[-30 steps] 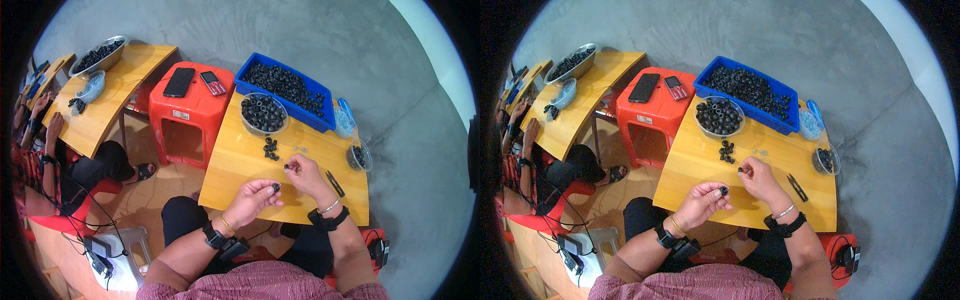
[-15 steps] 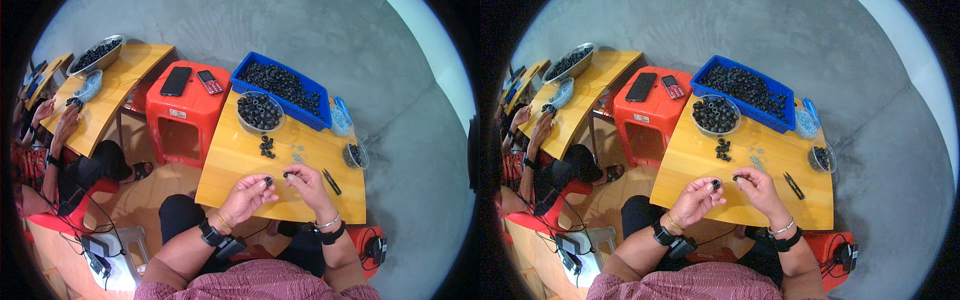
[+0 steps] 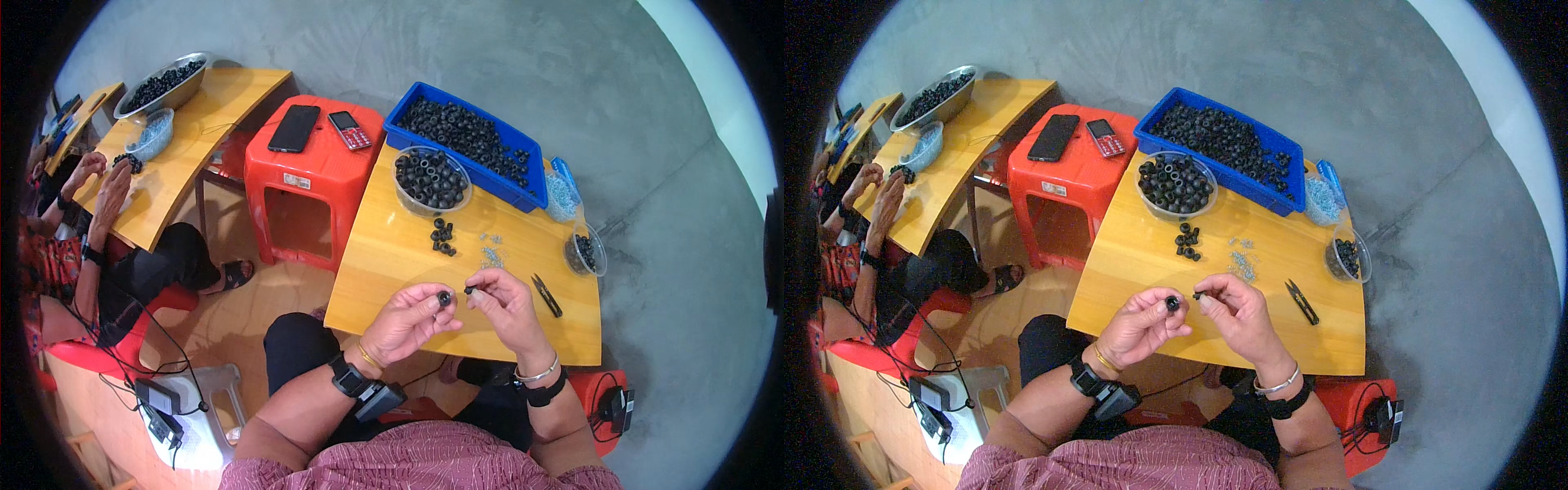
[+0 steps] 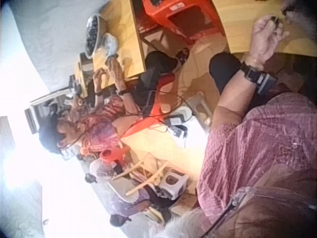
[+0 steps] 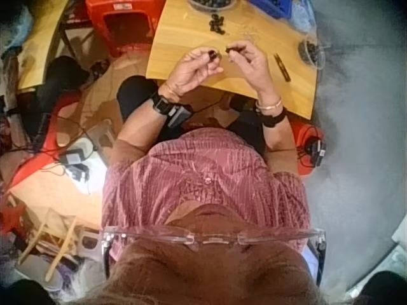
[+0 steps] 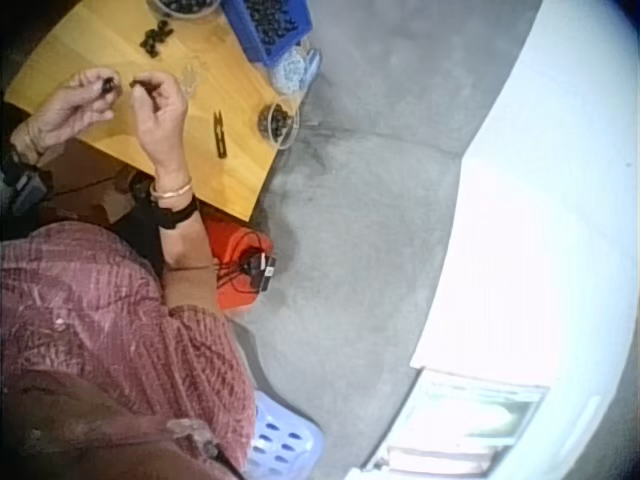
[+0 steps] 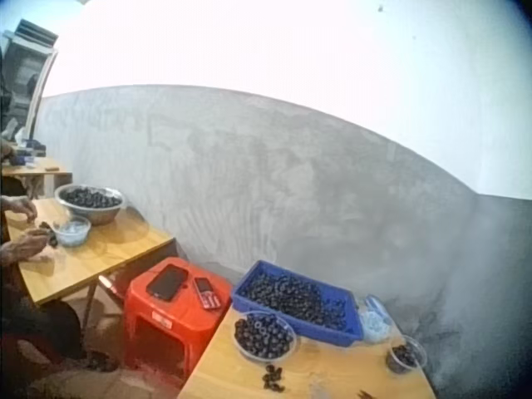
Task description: The person assembles components by hand by picking up a black ring and a small metal piece, joining them together, and occasionally using shears to trim the metal before placing the unit on the table.
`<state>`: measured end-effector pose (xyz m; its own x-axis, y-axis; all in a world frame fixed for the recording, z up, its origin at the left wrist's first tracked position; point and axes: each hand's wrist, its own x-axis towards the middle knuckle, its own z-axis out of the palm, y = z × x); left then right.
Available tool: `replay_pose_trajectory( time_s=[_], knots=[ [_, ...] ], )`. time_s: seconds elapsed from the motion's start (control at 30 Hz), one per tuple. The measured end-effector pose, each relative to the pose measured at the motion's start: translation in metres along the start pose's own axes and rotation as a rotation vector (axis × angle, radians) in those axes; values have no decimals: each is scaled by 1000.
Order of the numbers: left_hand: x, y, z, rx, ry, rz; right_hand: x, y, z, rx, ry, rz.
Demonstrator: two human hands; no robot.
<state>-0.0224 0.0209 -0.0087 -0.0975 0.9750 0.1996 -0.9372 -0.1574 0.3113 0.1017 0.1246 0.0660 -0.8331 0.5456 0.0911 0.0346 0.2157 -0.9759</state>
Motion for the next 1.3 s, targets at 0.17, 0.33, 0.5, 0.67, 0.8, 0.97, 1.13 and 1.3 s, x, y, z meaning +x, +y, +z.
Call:
replay_pose_trajectory(
  time_s=[0.17, 0.33, 0.5, 0.67, 0.8, 0.97, 1.13, 1.3],
  knots=[
    [2, -4, -5, 68, -18, 27, 0, 2, 7, 2, -10, -7],
    [4, -5, -4, 103, 49, 54, 1, 3, 11, -139, 9, -92],
    [5, -5, -5, 100, 61, 62, 1, 4, 15, -127, 10, -109],
    [5, -6, -7, 103, 72, 71, 2, 5, 19, -294, 35, -209],
    [4, -5, -5, 105, 99, 68, 2, 4, 18, -273, 42, -188],
    [5, -6, -8, 110, 67, 72, 1, 6, 16, -207, 23, -143],
    [4, -5, -4, 147, 98, 67, 1, 6, 16, -162, 12, -86],
    [3, -5, -4, 157, 108, 69, 1, 6, 13, -179, 10, -124]
  ],
)
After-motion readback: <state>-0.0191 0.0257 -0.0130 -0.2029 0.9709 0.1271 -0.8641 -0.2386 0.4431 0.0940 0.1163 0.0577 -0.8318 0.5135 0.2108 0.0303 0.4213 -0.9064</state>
